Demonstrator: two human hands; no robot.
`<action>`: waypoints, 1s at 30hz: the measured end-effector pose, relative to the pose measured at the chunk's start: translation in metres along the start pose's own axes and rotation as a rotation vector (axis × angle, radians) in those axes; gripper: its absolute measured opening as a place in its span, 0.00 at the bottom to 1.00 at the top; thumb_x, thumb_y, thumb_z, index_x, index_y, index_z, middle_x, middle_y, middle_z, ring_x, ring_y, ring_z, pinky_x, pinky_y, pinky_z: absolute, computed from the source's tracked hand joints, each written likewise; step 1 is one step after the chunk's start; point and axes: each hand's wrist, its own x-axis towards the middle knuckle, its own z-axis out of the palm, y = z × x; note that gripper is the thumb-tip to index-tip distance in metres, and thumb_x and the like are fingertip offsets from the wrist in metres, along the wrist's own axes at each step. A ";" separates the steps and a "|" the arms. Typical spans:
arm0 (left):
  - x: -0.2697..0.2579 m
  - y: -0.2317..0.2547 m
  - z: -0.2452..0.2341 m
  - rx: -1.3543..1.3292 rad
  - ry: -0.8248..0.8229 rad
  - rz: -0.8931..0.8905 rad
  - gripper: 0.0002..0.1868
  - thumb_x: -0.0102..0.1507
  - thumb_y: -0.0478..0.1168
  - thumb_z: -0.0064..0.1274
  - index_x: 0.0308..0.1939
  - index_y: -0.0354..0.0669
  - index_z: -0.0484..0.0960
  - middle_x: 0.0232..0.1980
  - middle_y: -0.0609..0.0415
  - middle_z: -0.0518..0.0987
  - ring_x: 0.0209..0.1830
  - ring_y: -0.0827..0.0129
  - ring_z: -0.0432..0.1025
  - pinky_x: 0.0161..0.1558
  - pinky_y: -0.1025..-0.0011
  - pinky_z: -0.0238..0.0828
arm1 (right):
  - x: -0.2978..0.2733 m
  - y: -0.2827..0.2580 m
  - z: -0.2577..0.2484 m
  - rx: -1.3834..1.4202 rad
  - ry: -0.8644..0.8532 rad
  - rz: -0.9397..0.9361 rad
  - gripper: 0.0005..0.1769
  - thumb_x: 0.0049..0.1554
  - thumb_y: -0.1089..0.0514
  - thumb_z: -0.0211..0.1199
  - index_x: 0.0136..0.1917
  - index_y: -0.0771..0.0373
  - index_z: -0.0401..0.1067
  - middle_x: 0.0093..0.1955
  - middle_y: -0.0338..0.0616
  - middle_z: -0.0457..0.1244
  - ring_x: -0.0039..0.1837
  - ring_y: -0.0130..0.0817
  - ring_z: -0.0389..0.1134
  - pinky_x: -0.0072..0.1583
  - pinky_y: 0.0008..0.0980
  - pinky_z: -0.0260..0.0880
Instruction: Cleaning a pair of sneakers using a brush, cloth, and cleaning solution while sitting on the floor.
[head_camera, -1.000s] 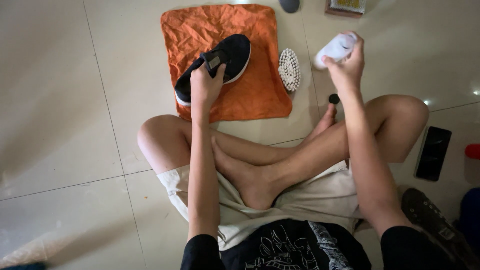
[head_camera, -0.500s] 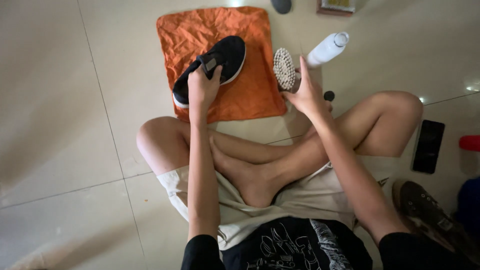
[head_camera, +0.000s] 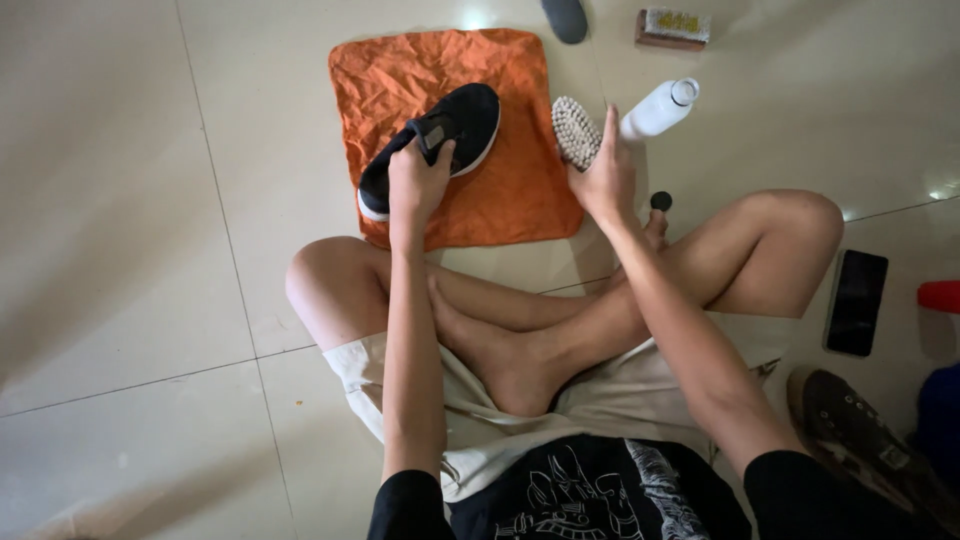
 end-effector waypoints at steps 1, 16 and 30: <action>0.001 -0.002 0.000 0.001 0.001 0.001 0.16 0.60 0.48 0.64 0.42 0.40 0.85 0.34 0.42 0.85 0.40 0.46 0.81 0.41 0.51 0.80 | 0.003 0.006 0.004 0.001 0.001 0.000 0.54 0.53 0.46 0.73 0.82 0.59 0.46 0.62 0.71 0.65 0.62 0.71 0.68 0.60 0.64 0.70; -0.026 0.029 -0.021 -0.034 -0.305 -0.070 0.22 0.59 0.56 0.63 0.39 0.40 0.85 0.39 0.36 0.83 0.47 0.39 0.78 0.47 0.45 0.72 | -0.057 -0.072 -0.077 0.588 0.111 -0.070 0.54 0.51 0.61 0.79 0.79 0.46 0.47 0.65 0.83 0.59 0.68 0.70 0.65 0.67 0.52 0.70; -0.041 0.045 -0.028 -0.551 -0.046 -0.416 0.23 0.54 0.62 0.69 0.34 0.47 0.88 0.33 0.52 0.85 0.37 0.68 0.80 0.40 0.68 0.77 | -0.038 -0.094 -0.061 0.437 0.113 -0.562 0.46 0.44 0.67 0.77 0.72 0.67 0.61 0.65 0.60 0.64 0.66 0.58 0.68 0.65 0.50 0.72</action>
